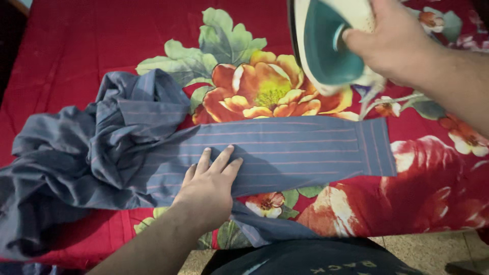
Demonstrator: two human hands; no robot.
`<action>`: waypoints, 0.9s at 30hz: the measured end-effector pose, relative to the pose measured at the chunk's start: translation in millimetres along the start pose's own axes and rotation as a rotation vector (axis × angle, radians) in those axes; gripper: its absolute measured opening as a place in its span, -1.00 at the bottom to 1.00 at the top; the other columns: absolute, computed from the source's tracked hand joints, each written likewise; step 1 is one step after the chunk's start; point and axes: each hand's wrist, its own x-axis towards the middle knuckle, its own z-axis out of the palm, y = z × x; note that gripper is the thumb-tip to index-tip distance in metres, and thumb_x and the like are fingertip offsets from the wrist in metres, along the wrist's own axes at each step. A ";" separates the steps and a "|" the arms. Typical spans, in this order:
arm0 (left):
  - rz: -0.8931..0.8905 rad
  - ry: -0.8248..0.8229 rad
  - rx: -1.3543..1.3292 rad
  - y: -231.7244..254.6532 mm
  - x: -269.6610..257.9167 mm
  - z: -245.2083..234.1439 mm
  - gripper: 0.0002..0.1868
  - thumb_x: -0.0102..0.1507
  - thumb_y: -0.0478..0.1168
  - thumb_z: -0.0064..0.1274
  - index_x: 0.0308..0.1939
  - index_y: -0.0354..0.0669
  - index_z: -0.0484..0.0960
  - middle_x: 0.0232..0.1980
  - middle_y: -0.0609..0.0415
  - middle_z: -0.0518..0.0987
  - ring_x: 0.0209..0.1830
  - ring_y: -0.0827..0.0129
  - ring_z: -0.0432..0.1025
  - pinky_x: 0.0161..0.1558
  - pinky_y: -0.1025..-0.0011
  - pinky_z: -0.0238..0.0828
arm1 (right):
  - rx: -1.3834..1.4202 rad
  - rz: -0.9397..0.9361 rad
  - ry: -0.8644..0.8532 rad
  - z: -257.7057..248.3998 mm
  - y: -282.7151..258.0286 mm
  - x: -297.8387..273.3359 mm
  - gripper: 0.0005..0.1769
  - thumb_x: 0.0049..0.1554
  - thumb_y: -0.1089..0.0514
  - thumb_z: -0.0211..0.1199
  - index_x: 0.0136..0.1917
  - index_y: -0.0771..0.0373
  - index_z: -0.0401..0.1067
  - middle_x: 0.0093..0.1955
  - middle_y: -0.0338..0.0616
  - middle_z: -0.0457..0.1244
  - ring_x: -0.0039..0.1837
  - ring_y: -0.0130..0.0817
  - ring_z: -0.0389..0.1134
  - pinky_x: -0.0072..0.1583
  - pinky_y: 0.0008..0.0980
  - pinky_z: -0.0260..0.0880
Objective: The person buttons the front and collar of a shirt on a bed and سپس irons one of the sleeves using an iron.
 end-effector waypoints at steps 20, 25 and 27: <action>0.011 0.019 -0.107 -8.9 -1.7 2.2 -0.18 0.19 -0.26 0.02 0.55 0.14 0.15 0.70 0.16 -0.15 0.62 -0.05 -0.30 0.46 -0.01 -0.21 | -0.633 0.114 -0.419 51.3 -14.2 82.5 -0.40 0.04 0.15 0.31 0.38 -0.10 0.48 -0.05 -0.02 0.44 -0.09 -0.08 0.48 -0.05 -0.05 0.48; 0.148 0.386 -0.163 -35.8 12.7 20.6 -0.47 0.23 -0.24 -0.02 0.31 -0.06 0.49 0.55 0.00 0.21 0.58 -0.01 0.07 0.54 0.07 0.02 | -0.813 0.000 -0.477 70.2 -24.4 87.8 -0.30 0.01 0.17 0.32 0.44 -0.14 0.45 0.06 -0.01 0.43 0.04 -0.05 0.48 0.11 0.01 0.44; 0.066 0.588 -0.070 -58.9 11.5 15.2 -0.54 0.24 -0.23 -0.02 0.24 -0.05 0.55 0.49 0.00 0.31 0.52 0.05 0.18 0.52 0.05 0.10 | -0.930 0.010 -0.470 70.7 -36.7 80.6 -0.26 0.02 0.17 0.31 0.48 -0.10 0.39 0.10 0.01 0.41 0.06 -0.06 0.47 0.10 0.00 0.43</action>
